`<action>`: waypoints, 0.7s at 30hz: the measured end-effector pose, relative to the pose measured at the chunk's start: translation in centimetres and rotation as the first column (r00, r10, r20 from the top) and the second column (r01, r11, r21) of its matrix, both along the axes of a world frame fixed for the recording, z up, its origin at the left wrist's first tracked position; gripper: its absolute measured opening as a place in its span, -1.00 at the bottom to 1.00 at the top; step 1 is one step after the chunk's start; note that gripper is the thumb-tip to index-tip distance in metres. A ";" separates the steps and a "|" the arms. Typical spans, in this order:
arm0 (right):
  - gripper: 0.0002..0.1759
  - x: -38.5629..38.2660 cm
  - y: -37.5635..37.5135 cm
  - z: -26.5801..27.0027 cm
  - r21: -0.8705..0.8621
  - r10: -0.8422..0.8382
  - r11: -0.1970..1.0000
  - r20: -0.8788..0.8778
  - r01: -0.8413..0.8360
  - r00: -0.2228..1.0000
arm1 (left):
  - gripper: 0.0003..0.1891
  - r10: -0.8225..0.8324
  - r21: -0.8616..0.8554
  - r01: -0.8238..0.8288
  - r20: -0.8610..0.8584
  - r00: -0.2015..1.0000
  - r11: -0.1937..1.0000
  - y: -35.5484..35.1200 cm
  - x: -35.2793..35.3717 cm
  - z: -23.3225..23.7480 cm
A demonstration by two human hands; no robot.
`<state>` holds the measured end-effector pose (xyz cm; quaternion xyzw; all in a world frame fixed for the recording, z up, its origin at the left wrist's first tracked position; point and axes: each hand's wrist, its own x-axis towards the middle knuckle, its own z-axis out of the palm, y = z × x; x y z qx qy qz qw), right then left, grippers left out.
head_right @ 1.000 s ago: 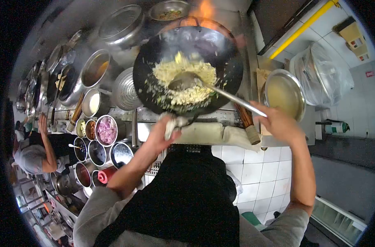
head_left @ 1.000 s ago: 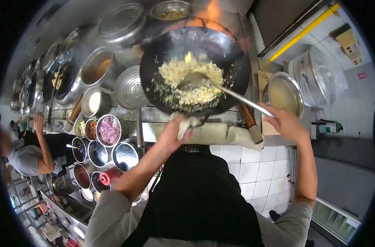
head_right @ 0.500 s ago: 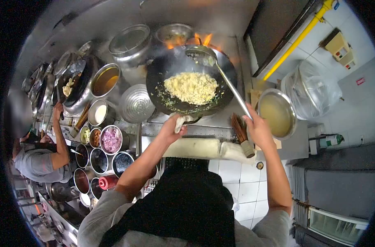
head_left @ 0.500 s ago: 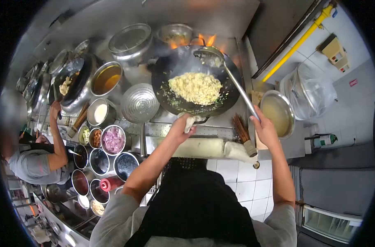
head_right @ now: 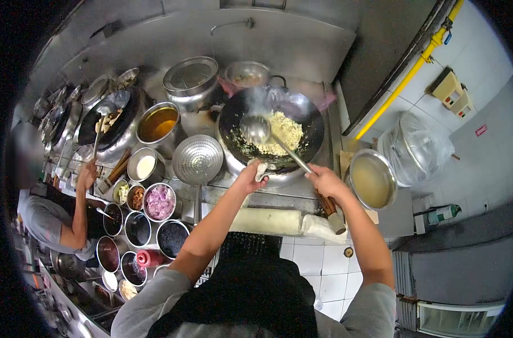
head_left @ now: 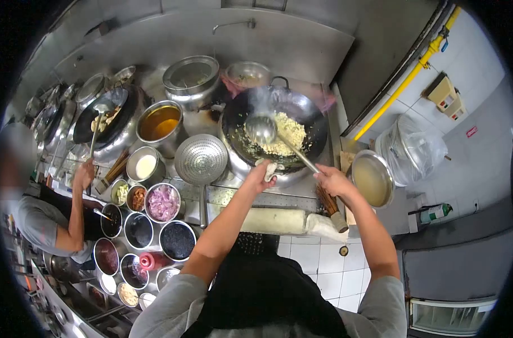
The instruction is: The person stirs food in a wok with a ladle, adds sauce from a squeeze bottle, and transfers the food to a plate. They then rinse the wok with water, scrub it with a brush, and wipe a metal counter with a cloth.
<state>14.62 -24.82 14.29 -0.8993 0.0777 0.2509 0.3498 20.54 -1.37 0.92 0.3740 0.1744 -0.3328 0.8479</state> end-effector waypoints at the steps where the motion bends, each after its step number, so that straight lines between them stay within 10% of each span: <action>1: -0.47 0.9 -1.0 -1.8 0.001 -0.001 1.000 0.005 0.001 1.000 | -0.73 -0.001 0.001 0.001 0.005 1.000 1.000 0.1 0.0 0.0; 3: -0.46 3.5 -4.2 -6.7 -0.295 0.280 0.947 0.571 -0.126 0.772 | -0.73 -0.059 -0.012 0.060 0.037 0.998 0.998 0.3 0.1 0.0; 9: -0.51 4.2 -3.6 -3.2 -0.480 0.164 0.864 0.557 0.154 0.814 | -0.80 -0.030 -0.063 0.027 -0.050 0.998 0.998 0.5 0.6 -0.9; 21: -0.46 -2.6 -4.1 2.5 -0.239 0.102 0.971 0.391 -0.006 0.915 | -0.84 0.051 -0.051 -0.053 -0.048 0.998 0.997 -0.3 0.9 -0.4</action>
